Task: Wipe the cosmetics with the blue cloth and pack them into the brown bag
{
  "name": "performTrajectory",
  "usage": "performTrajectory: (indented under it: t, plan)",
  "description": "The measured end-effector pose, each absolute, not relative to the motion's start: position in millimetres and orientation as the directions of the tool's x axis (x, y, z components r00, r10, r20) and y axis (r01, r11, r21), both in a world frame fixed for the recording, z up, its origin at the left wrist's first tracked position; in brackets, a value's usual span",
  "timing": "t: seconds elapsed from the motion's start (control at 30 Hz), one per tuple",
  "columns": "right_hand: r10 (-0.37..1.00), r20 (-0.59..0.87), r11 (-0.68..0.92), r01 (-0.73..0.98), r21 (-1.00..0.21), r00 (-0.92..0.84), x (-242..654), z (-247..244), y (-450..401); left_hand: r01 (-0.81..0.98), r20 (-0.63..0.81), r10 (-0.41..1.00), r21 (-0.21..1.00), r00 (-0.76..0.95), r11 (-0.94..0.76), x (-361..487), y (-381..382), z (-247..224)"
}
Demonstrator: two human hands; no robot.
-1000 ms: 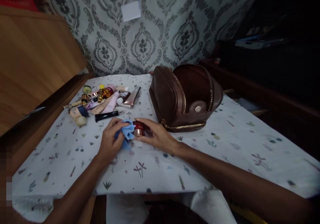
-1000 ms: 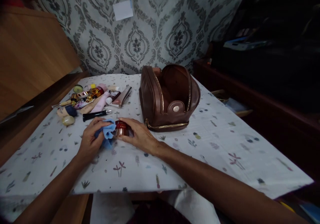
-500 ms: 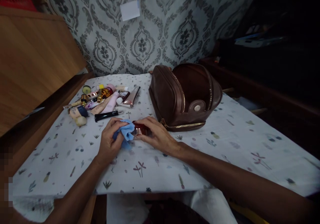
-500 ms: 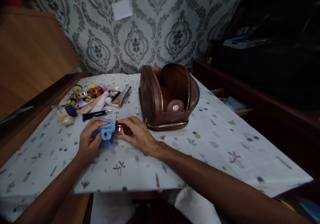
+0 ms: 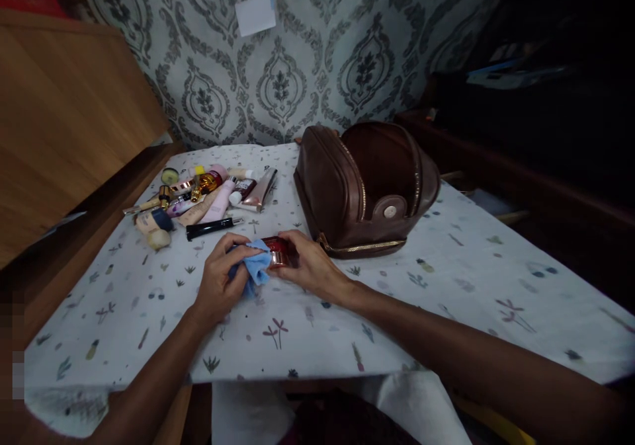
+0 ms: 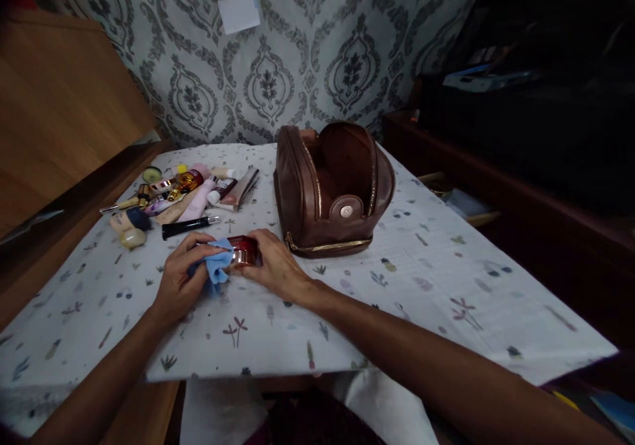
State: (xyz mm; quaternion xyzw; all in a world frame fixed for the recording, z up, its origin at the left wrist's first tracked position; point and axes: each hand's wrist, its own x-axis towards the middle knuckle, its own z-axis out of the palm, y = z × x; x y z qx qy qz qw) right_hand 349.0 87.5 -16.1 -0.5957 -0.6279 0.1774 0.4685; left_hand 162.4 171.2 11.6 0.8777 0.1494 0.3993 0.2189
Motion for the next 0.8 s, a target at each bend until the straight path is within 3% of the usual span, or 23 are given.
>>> performTrajectory:
  t: [0.1,0.2,0.3,0.4,0.53,0.8]
  plan:
    - [0.927,0.337,0.211,0.516,-0.830,0.163,347.2,-12.5,84.9,0.072,0.635,0.463,0.541,0.619,-0.838,161.3,170.7,14.2]
    - [0.887,0.438,0.295,0.548,-0.783,0.148,348.5,-12.1,83.4,0.070,0.667,0.477,0.540,0.572,-0.839,160.7,170.5,14.8]
    - [0.835,0.547,0.395,0.629,-0.670,0.058,350.2,-13.1,81.9,0.094,0.705,0.449,0.481,0.549,-0.871,160.9,169.5,13.1]
    - [0.824,0.567,0.423,0.648,-0.633,0.016,349.1,-14.8,79.6,0.100,0.709,0.363,0.385,0.604,-0.917,161.7,167.5,10.8]
    - [0.843,0.535,0.394,0.622,-0.677,0.048,347.0,-18.3,80.1,0.091,0.682,0.302,0.328,0.667,-0.940,163.3,164.7,11.5]
    - [0.940,0.338,0.225,0.651,-0.725,0.051,351.0,-14.8,86.3,0.061,0.677,0.359,0.422,0.642,-0.905,162.5,161.0,18.5]
